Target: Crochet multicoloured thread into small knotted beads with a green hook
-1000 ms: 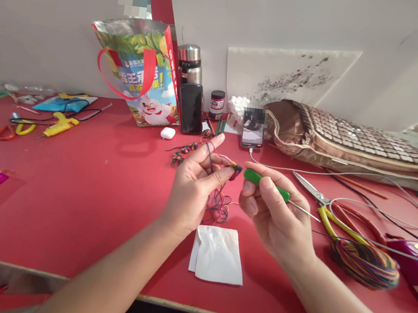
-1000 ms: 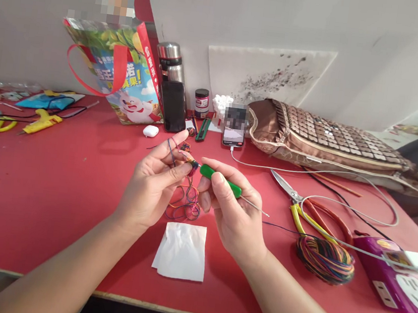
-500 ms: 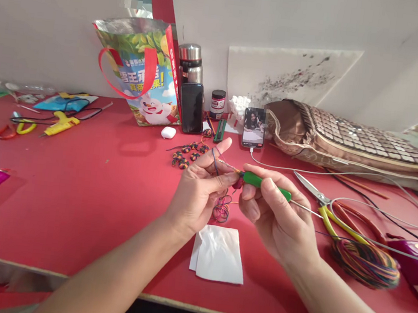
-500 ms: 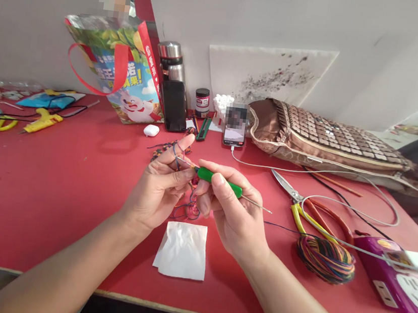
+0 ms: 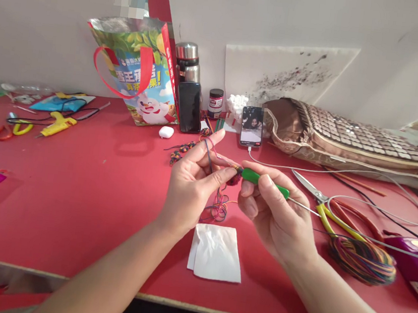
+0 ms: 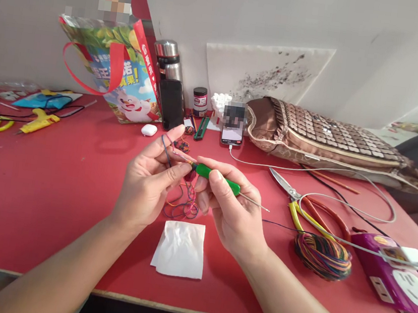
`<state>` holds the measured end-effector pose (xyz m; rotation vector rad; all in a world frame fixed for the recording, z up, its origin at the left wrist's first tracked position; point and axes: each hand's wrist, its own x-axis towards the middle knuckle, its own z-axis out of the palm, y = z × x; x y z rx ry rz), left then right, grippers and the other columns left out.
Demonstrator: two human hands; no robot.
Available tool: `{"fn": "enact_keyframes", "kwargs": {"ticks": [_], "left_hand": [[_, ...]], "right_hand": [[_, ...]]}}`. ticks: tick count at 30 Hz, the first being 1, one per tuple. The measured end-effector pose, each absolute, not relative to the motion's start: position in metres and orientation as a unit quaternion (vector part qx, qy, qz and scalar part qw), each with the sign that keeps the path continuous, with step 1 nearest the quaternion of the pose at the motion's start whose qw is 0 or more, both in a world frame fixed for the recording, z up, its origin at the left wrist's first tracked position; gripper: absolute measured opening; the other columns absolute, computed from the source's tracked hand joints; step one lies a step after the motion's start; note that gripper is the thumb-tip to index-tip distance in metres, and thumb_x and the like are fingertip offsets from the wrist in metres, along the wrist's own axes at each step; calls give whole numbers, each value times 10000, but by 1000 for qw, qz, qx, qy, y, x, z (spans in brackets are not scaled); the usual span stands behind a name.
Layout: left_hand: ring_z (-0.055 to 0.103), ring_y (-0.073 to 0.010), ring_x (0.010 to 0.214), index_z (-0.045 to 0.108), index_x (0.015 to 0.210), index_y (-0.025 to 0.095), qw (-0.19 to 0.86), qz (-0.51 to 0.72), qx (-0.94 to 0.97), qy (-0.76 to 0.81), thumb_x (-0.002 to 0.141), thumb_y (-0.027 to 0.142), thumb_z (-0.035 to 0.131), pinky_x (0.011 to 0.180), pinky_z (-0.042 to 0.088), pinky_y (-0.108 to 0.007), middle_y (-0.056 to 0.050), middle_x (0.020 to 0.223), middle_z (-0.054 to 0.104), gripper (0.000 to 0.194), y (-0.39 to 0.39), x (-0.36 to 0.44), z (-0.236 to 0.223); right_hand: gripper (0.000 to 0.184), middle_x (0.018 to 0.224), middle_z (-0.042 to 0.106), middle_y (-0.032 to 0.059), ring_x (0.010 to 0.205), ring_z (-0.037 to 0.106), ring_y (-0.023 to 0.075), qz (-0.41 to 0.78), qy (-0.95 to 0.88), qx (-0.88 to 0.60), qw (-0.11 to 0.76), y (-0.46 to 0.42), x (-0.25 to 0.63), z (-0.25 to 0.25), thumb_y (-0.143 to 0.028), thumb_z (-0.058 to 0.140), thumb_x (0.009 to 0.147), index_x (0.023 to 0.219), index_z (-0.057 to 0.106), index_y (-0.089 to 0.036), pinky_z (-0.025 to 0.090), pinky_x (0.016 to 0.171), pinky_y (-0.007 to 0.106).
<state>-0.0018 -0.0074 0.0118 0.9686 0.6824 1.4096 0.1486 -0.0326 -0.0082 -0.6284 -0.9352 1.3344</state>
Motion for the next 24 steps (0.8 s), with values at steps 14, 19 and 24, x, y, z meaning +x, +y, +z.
{"fn": "enact_keyframes", "kwargs": {"ticks": [14,19,24], "left_hand": [[702,-100,740,742,1312,193,695,570,321,298,768,46,885,799,574,-247,49,766,728,582,-8,-3,15],[700,-94,720,746,1281,176,700,571,307,299,730,32,900,742,555,-218,48,750,739,590,-6,-5,14],[701,-85,685,732,1300,157,698,573,308,299,722,22,887,734,568,-210,62,730,733,613,-6,-5,16]], "right_hand": [[211,759,738,7,551,588,103,603,-402,-263,637,-31,149,-11,-399,860,923,1093,875,-275,521,510,249],[210,760,743,11,562,607,99,600,-404,-268,637,-32,150,-12,-399,864,925,1095,881,-276,517,519,234],[199,756,736,13,554,594,110,589,-414,-275,637,-31,151,-11,-400,856,927,1086,881,-283,508,501,251]]}}
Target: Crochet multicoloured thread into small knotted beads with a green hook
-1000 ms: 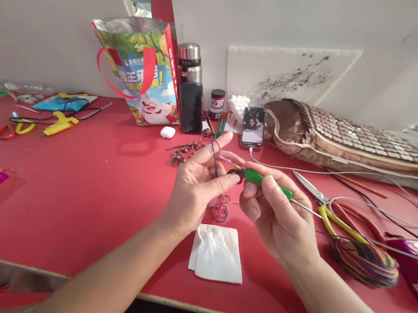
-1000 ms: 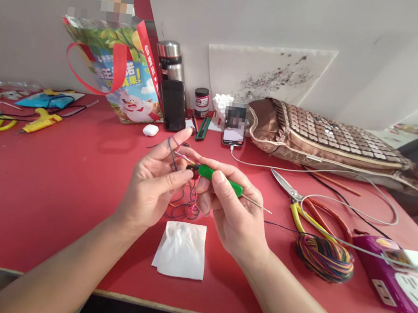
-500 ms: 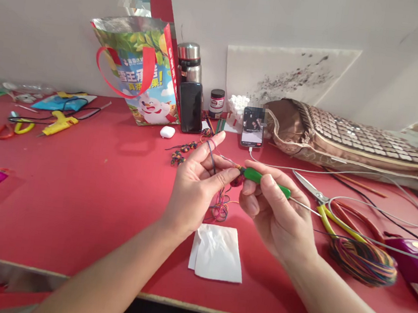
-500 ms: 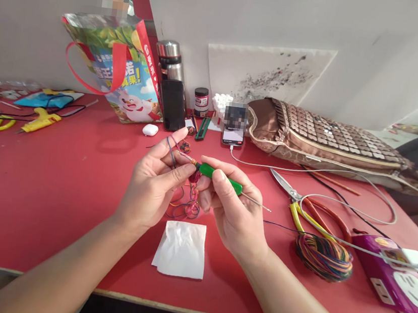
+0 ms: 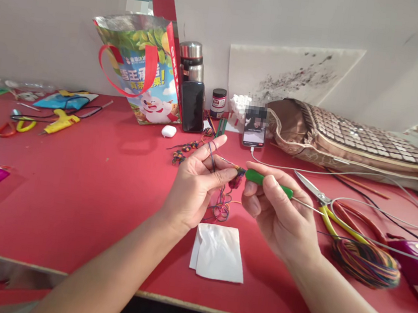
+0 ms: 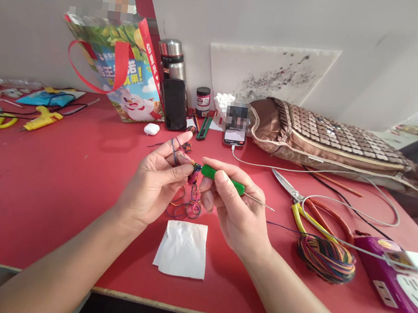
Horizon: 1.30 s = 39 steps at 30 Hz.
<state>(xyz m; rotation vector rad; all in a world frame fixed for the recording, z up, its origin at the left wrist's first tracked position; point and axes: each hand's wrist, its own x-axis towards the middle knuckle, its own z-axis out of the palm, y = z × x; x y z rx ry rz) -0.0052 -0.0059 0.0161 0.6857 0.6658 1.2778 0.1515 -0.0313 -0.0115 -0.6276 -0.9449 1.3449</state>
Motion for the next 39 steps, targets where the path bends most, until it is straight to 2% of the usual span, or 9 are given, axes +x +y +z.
{"fn": "enact_keyframes", "kwargs": {"ticks": [13,28,35,39], "left_hand": [[704,-98,677,670,1414,135,691,579,296,315,721,8,894,647,506,-192,49,723,739,739,-3,-10,21],[681,-91,628,696,1312,115,677,587,305,324,670,38,939,561,435,-187,46,711,741,691,-2,-12,23],[682,-92,644,698,1298,135,671,588,311,327,681,49,936,572,443,-200,49,718,746,667,-1,-13,21],[699,-108,674,690,1360,126,666,590,316,330,698,48,928,628,479,-224,42,727,746,708,-2,-14,22]], "right_hand": [[192,745,721,10,531,575,99,579,-418,-283,641,-32,154,-7,-395,849,928,1071,880,-272,485,490,250],[176,732,732,11,517,577,89,563,-414,-289,654,-32,155,-5,-388,874,910,1047,893,-279,482,473,230],[161,735,733,13,522,581,94,547,-420,-302,658,-33,154,-5,-378,856,926,1044,889,-273,490,469,233],[143,746,732,11,535,592,100,540,-434,-299,656,-34,154,-6,-363,829,953,1058,883,-282,498,475,240]]}}
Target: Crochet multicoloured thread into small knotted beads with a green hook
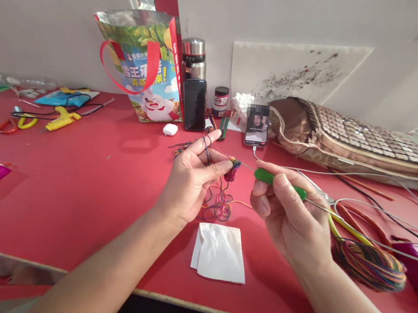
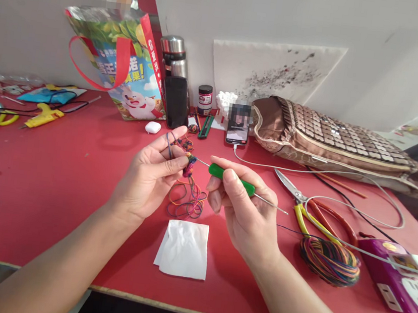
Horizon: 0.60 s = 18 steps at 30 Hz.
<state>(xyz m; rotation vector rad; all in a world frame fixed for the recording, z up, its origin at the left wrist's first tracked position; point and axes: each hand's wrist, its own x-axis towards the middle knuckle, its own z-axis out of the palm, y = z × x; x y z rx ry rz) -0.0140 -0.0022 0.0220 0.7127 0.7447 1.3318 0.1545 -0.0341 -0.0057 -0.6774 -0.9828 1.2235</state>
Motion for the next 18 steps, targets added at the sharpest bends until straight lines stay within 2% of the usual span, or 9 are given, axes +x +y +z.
{"fn": "enact_keyframes", "kwargs": {"ticks": [8,18], "left_hand": [[701,-121,676,633,1480,121,664,590,320,329,712,45,921,688,511,-250,42,725,737,824,-2,-13,23],[694,-121,669,552,1532,67,653,596,331,331,710,45,911,672,526,-243,45,711,738,898,-2,-13,23]], "right_hand": [[170,735,735,15,545,612,115,506,-465,-301,661,-35,156,-5,-377,853,938,1071,889,-277,509,490,267],[186,788,737,26,597,621,139,433,-527,-325,655,-36,160,-14,-335,751,1021,1151,862,-263,547,548,311]]}}
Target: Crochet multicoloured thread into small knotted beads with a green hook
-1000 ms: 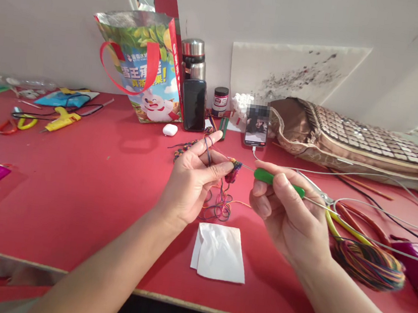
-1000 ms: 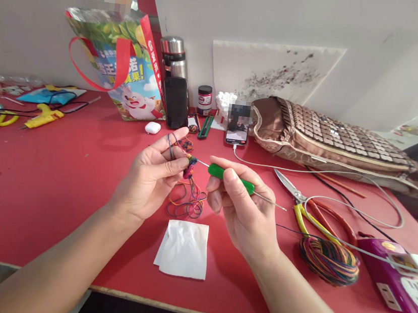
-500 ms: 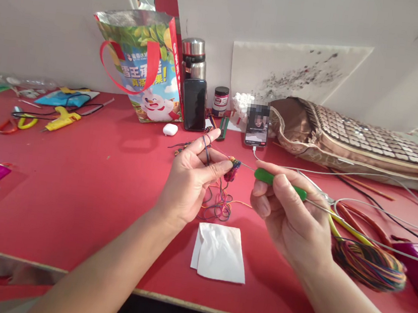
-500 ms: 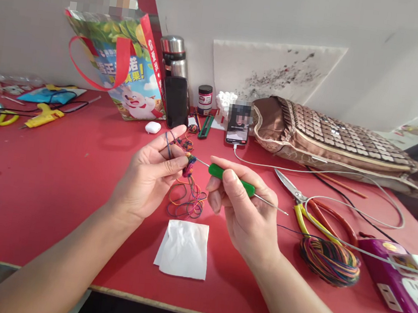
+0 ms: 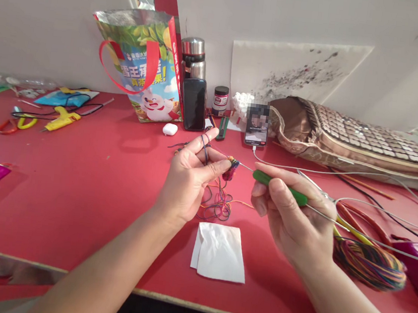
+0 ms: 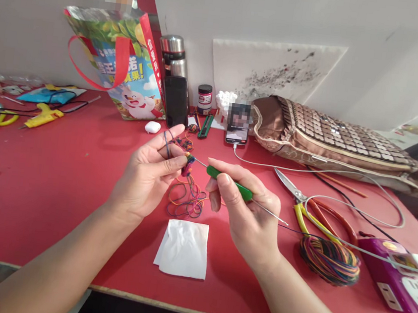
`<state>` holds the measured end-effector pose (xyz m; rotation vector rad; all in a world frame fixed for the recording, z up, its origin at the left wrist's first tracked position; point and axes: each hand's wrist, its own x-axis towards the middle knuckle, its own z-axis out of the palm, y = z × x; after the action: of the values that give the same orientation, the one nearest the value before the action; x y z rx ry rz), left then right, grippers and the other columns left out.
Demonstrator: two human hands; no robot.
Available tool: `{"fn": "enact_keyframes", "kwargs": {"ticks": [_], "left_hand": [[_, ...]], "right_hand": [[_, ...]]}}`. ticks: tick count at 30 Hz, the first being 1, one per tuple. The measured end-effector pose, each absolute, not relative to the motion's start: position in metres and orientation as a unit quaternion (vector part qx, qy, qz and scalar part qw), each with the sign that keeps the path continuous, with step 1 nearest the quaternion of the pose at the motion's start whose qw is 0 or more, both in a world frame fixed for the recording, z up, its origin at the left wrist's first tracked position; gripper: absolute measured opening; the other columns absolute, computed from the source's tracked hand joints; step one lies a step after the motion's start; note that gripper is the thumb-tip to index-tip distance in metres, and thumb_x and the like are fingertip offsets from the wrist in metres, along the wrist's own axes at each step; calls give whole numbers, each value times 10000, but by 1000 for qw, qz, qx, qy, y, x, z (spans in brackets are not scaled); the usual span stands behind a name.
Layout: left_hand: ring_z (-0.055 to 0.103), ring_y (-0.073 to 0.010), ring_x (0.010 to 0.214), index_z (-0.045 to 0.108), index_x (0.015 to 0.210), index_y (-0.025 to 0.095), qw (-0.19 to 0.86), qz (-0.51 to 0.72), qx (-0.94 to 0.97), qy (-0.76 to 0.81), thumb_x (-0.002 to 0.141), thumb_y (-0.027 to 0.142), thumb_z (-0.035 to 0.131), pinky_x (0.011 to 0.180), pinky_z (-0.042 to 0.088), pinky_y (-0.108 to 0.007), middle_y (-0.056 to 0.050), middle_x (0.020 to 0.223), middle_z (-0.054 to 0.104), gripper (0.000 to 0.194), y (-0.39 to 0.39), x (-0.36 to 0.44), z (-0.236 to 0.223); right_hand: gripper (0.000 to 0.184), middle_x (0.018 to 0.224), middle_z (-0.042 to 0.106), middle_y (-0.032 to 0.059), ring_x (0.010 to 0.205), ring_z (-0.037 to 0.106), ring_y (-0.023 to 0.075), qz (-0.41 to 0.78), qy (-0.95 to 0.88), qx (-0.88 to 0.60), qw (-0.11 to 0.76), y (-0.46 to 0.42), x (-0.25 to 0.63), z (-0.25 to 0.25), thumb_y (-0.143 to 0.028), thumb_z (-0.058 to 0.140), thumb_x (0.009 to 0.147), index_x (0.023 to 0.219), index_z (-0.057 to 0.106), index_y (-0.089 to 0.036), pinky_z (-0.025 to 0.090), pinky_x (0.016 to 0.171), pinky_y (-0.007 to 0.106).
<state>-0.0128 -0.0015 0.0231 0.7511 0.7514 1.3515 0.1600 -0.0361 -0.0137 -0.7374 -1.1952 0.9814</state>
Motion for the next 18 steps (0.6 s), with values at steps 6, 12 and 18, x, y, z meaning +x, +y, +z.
{"fn": "enact_keyframes", "kwargs": {"ticks": [6,12,18], "left_hand": [[691,-129,671,582,1511,97,634,600,348,342,720,68,913,700,528,-267,42,723,741,857,-2,-13,23],[688,-133,701,611,1498,135,613,604,371,349,732,84,916,732,517,-274,41,730,739,826,-3,-13,24],[617,-101,635,548,1578,146,642,589,341,353,703,93,943,551,397,-224,47,735,723,962,-4,-11,25]], "right_hand": [[210,833,741,24,636,621,142,395,-561,-321,653,-38,160,-14,-268,719,1044,1197,857,-306,534,570,317],[229,843,742,24,645,624,143,380,-569,-318,656,-38,160,-15,-251,707,1047,1210,852,-322,536,578,321],[235,843,732,29,660,634,146,375,-571,-323,655,-38,159,-18,-261,700,1051,1226,848,-315,539,593,322]]}}
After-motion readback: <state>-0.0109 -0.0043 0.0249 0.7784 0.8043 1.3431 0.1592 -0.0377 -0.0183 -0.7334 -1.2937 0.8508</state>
